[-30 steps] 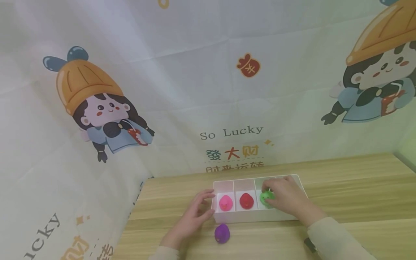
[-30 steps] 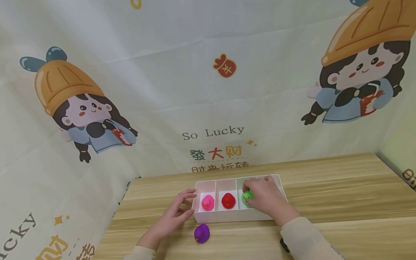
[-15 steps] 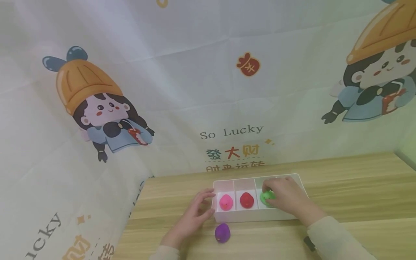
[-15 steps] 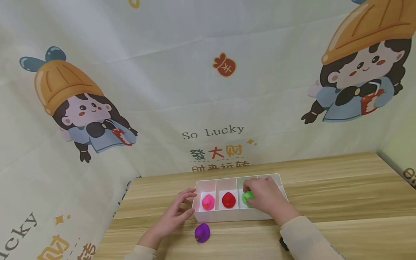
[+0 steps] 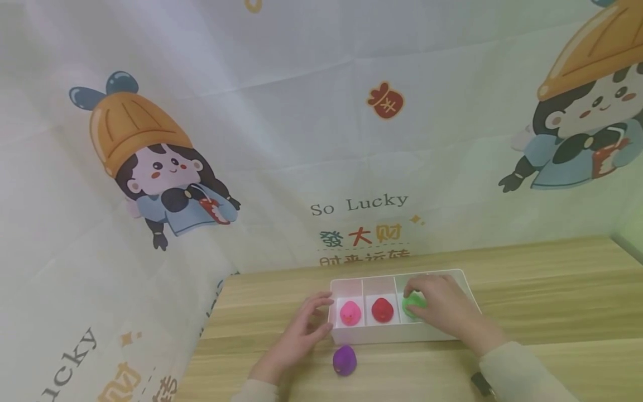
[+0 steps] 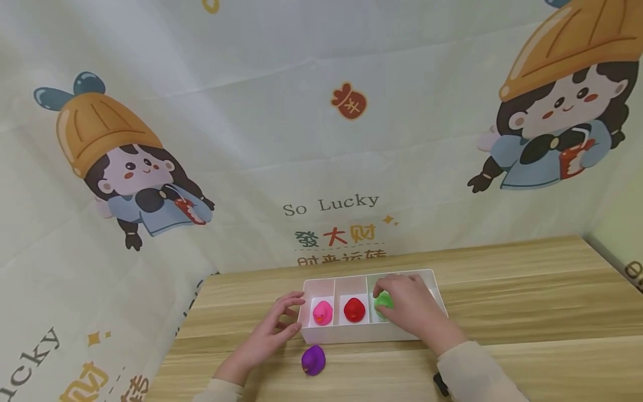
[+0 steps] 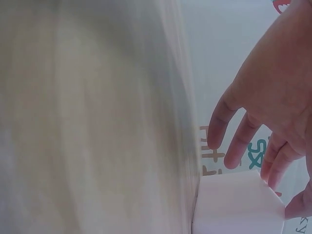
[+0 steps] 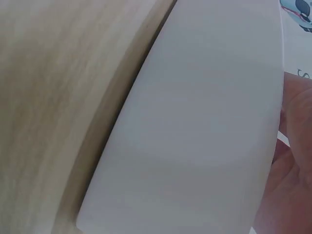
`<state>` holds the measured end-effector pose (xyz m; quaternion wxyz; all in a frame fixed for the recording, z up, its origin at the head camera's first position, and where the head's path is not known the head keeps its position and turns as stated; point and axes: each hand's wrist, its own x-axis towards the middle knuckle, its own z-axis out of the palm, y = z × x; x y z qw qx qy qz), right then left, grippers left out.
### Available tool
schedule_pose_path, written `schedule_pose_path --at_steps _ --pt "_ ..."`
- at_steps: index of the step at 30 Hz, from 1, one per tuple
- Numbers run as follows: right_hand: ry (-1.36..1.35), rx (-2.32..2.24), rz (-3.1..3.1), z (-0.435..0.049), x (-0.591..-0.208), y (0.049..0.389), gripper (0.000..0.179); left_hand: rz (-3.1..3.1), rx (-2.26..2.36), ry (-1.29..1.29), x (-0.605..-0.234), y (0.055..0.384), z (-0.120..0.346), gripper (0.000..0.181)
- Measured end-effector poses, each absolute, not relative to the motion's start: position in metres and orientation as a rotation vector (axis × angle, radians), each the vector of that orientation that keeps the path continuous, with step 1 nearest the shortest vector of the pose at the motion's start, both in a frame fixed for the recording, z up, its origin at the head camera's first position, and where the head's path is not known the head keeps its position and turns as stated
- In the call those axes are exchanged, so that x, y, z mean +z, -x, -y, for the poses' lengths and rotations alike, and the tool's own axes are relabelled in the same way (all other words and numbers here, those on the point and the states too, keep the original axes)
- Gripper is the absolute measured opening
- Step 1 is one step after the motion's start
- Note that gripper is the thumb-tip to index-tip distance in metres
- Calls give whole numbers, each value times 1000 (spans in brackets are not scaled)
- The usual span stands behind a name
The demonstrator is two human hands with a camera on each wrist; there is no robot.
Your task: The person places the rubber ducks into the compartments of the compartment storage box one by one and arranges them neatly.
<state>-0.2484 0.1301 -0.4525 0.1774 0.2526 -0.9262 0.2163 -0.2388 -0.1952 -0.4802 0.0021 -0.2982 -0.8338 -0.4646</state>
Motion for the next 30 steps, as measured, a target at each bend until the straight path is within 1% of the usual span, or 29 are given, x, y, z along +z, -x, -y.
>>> schedule_pose_path --at_steps 8,16,22,30 --pt "-694 637 2531 -122 -447 239 16 2616 -1512 958 -455 225 188 42" --pt "-729 661 2507 -114 -439 231 17 2639 -1468 934 -449 220 186 42" --pt "-742 672 2482 -109 -438 226 17 2623 -1526 939 -454 223 188 42" --pt "-792 835 2421 -98 -431 218 20 2641 -1459 923 -478 237 195 45"
